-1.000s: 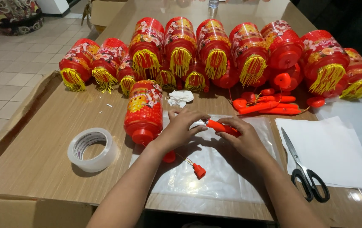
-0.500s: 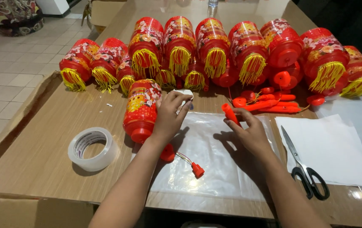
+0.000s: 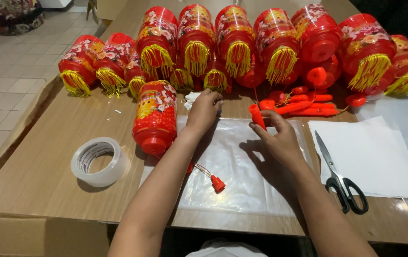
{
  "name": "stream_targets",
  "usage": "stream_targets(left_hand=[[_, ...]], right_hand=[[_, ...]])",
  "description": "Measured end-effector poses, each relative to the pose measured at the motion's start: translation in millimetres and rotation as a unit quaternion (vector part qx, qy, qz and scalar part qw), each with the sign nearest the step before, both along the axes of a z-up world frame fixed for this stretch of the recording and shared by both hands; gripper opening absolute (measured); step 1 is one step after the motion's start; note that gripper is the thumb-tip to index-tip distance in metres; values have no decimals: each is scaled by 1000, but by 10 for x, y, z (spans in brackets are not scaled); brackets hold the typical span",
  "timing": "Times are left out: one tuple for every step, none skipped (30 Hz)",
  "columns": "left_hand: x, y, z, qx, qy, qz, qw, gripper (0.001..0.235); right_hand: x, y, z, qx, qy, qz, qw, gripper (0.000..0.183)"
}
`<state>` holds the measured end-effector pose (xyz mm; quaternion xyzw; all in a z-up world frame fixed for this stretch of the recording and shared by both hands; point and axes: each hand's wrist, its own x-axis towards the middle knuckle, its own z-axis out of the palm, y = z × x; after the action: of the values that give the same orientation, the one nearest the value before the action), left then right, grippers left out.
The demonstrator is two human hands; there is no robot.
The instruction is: Assembling red decorative lanterns by attaching handles and cleaning the exterior with a cloth.
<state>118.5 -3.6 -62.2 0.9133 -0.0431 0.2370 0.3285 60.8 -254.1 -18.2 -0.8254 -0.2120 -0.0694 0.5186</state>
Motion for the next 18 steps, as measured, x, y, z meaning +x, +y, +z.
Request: stream_targets(left_hand=[[29,19,-28,-1,8,2,1000,18],[45,23,-65,0,9,2,1000,18],[60,28,-101,-3,16,3,1000,18],[80,31,-133,-7,24,4,1000,19],[72,34,-121,-5,24,3,1000,19],[58,35,-116,-9,27,6,1000,19],[42,38,-111,-13,31,9,999,20],[8,26,-74,-13,30,9,999,20],[-29,15,-38,-6,29,7,1000,22],[-74,5,-7,0,29,6,1000,24],[-84,10,-8,-1,29,7,1000,24],[-83,16,2,5,28,5,1000,25],[-82,20,12,10,27,3,1000,26],[-73,24,11,11,26,2,1000,26],[-64,25,9,17,28,2,999,24],[-60,24,1,23,32,2,999,23],[-63,21,5,23,32,2,999,23],[-66,20,9,28,30,4,999,23]], right_hand=[[-7,2,12,0,4,1,1000,37],[-12,-3,16,2,5,0,1000,37],[-18,-8,21,2,4,1,1000,36],[-23,-14,28,3,2,1,1000,36],[-29,-13,38,5,2,0,1000,36],[-37,-15,47,5,7,2,1000,36],[-47,-15,56,6,12,3,1000,35],[-59,-13,76,7,11,3,1000,35],[-73,-9,94,4,12,5,1000,35],[-89,-5,111,0,14,8,1000,34],[-92,-4,105,0,14,9,1000,34],[-88,-3,106,-1,16,10,1000,33],[-84,-3,108,-2,19,11,1000,33],[-73,1,99,-1,17,11,1000,33],[-61,3,90,-2,15,12,1000,33],[-55,3,77,-3,13,12,1000,33],[-50,-5,63,-3,12,12,1000,33],[-43,-10,50,-2,13,12,1000,33]])
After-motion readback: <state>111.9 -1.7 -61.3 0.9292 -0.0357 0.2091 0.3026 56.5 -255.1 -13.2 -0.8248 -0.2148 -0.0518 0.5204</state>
